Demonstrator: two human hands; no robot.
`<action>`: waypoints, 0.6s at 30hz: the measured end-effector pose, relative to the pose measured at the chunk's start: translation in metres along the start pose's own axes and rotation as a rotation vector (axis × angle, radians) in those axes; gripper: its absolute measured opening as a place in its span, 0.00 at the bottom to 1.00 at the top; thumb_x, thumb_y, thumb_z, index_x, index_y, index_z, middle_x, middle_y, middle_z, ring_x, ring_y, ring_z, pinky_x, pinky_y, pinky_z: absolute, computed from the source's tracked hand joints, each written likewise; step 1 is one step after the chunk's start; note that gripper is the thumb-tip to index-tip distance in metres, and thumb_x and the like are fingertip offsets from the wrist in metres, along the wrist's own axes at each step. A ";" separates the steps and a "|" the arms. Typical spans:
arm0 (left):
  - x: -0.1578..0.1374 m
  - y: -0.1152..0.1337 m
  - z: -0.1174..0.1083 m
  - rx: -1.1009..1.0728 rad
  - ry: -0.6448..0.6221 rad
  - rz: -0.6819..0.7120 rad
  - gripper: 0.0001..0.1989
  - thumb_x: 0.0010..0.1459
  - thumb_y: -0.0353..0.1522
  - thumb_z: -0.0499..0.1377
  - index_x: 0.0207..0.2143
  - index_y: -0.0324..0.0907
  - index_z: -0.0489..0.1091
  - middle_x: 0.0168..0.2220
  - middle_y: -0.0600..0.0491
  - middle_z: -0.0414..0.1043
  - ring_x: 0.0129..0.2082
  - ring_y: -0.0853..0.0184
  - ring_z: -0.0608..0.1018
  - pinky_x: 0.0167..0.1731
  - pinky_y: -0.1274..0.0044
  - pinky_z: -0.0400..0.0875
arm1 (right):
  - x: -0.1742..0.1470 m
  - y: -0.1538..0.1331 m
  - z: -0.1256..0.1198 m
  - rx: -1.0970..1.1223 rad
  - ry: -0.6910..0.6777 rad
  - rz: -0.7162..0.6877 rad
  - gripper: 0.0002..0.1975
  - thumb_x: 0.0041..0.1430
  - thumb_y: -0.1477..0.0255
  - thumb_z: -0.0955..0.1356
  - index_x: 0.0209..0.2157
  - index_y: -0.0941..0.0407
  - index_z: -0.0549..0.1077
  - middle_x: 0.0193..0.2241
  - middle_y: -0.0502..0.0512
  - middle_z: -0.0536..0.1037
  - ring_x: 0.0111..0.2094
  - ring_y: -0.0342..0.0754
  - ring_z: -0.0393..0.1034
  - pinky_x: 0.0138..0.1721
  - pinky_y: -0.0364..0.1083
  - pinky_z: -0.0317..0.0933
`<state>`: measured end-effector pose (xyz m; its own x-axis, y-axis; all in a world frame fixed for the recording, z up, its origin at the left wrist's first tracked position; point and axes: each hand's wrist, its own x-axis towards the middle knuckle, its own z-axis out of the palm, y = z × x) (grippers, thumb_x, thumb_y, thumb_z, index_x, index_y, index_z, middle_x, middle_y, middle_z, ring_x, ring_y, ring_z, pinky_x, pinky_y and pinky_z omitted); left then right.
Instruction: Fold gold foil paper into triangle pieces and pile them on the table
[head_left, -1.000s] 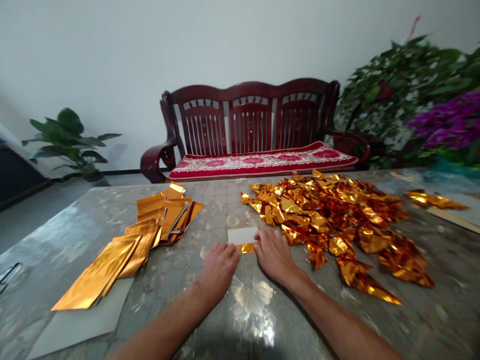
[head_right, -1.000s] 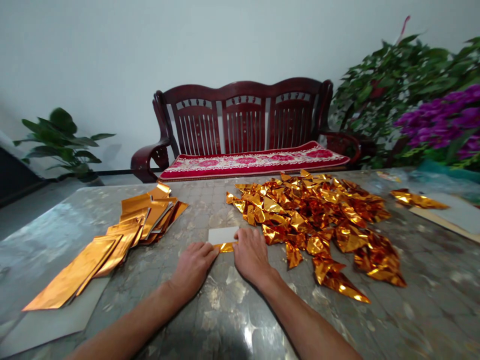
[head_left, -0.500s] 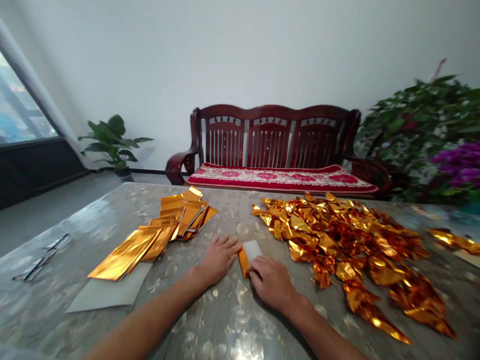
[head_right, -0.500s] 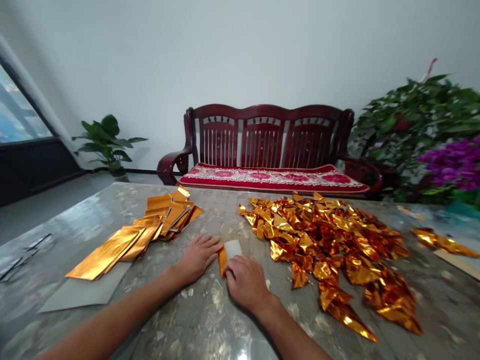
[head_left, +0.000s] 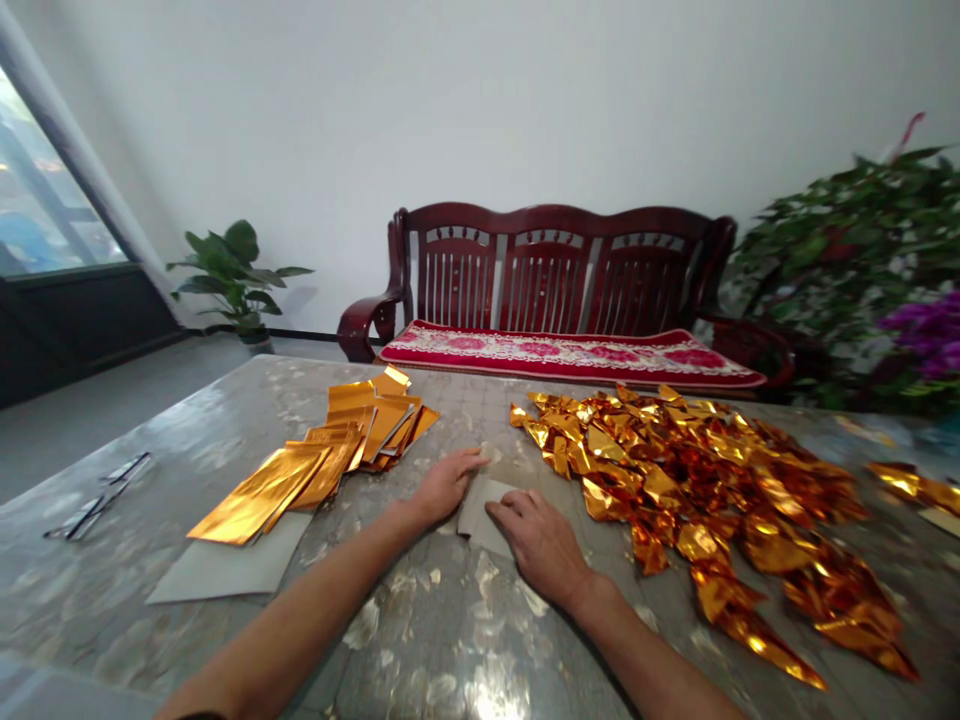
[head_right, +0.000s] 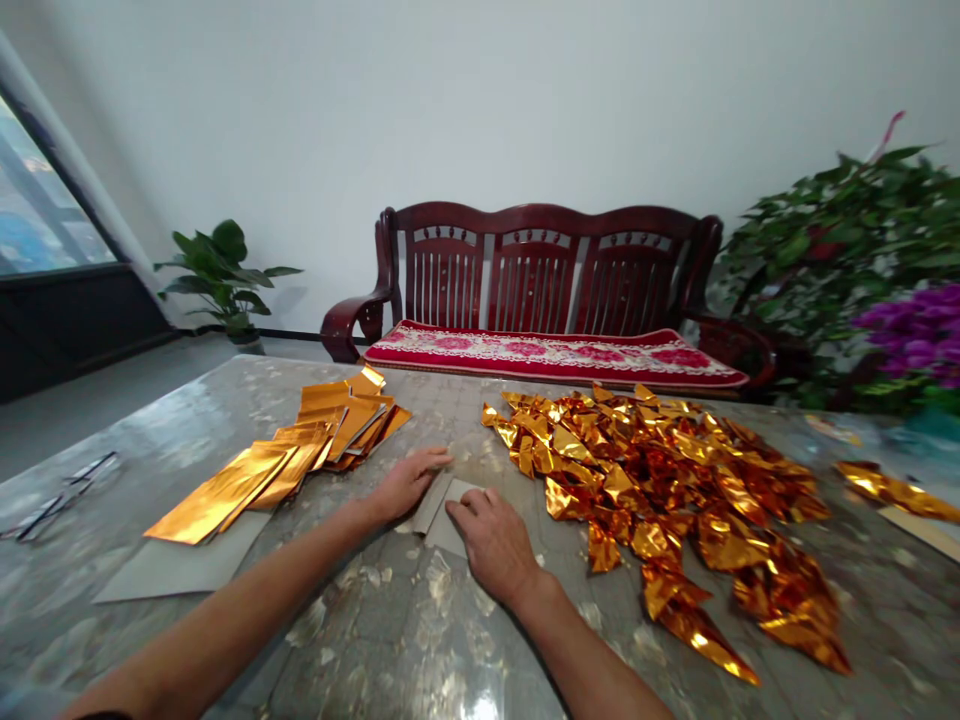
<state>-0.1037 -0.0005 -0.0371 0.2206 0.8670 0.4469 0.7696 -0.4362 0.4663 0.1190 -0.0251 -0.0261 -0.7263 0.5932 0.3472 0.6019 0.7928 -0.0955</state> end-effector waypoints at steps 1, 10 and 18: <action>-0.006 0.004 -0.004 -0.005 0.059 -0.027 0.26 0.54 0.17 0.49 0.50 0.42 0.74 0.54 0.45 0.75 0.54 0.64 0.76 0.55 0.65 0.70 | 0.001 -0.002 0.000 -0.030 -0.019 0.005 0.16 0.66 0.75 0.65 0.53 0.49 0.71 0.43 0.56 0.75 0.44 0.52 0.65 0.42 0.47 0.60; -0.066 0.077 -0.034 -0.024 0.162 0.011 0.23 0.56 0.18 0.50 0.49 0.45 0.70 0.50 0.49 0.72 0.51 0.65 0.73 0.53 0.71 0.69 | 0.006 -0.010 0.007 -0.108 -0.067 0.123 0.20 0.64 0.77 0.63 0.58 0.55 0.65 0.46 0.59 0.73 0.46 0.55 0.65 0.43 0.49 0.63; -0.045 0.070 -0.011 0.343 -0.204 -0.150 0.15 0.64 0.26 0.54 0.52 0.42 0.70 0.44 0.48 0.76 0.45 0.59 0.76 0.47 0.68 0.70 | 0.006 -0.015 0.011 0.030 0.015 0.207 0.17 0.66 0.78 0.61 0.54 0.58 0.67 0.45 0.61 0.75 0.48 0.55 0.68 0.47 0.50 0.64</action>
<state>-0.0663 -0.0725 -0.0160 0.1781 0.9598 0.2171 0.9495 -0.2256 0.2183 0.1013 -0.0320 -0.0328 -0.5829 0.7419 0.3314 0.7275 0.6582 -0.1938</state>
